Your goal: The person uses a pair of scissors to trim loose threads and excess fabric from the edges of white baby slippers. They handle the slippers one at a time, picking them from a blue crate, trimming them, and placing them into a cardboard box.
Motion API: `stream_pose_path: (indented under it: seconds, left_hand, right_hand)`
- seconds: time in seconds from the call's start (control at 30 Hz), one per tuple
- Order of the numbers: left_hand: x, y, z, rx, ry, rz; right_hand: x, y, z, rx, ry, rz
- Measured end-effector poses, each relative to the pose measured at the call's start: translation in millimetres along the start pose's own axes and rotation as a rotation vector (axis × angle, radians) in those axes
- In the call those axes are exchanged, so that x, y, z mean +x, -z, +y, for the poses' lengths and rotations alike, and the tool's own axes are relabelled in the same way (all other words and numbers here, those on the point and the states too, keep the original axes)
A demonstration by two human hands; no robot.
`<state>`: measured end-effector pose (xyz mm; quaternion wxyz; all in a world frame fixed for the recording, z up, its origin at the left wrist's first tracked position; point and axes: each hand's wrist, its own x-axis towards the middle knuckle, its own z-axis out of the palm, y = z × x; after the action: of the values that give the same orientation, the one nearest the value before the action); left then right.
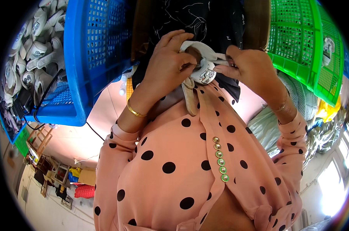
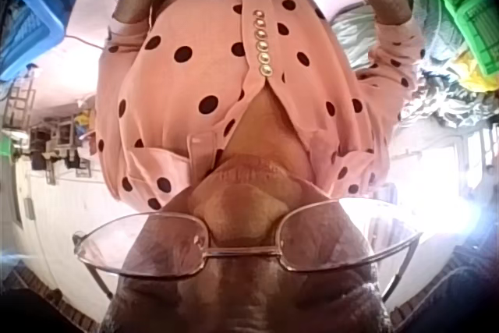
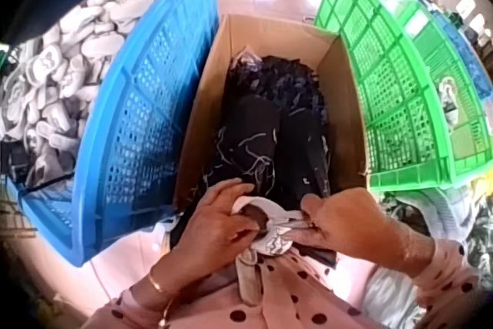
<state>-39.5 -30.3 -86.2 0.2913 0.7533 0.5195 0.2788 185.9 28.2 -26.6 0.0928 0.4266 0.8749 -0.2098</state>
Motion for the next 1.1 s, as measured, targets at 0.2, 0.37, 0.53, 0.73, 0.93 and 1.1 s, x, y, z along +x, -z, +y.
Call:
stream_pose_path:
  seconds: [0.2,0.37,0.53,0.73,0.93,1.1]
  left_hand:
    - [1.8,39.9,6.3,-0.049,0.023,-0.032]
    - [4.5,49.8,4.8,0.585,0.015,0.428]
    - [0.9,-2.0,23.3,0.310,-0.069,0.178]
    - [5.0,-30.9,6.4,0.318,0.003,0.166]
    - [13.0,-42.9,5.0,0.351,0.000,0.195]
    - [13.9,-43.6,2.6,0.334,-0.022,0.162]
  right_hand:
    - [16.3,-40.4,12.5,0.570,-0.116,0.184]
    - [28.3,-52.3,14.4,0.667,-0.135,0.116]
    - [29.7,-61.3,17.5,0.763,-0.034,0.175]
    - [28.7,-70.7,13.7,0.803,-0.098,0.217]
    - [28.3,-75.8,14.9,0.861,-0.148,0.202]
    - [21.3,-65.2,18.4,0.520,-0.026,0.371]
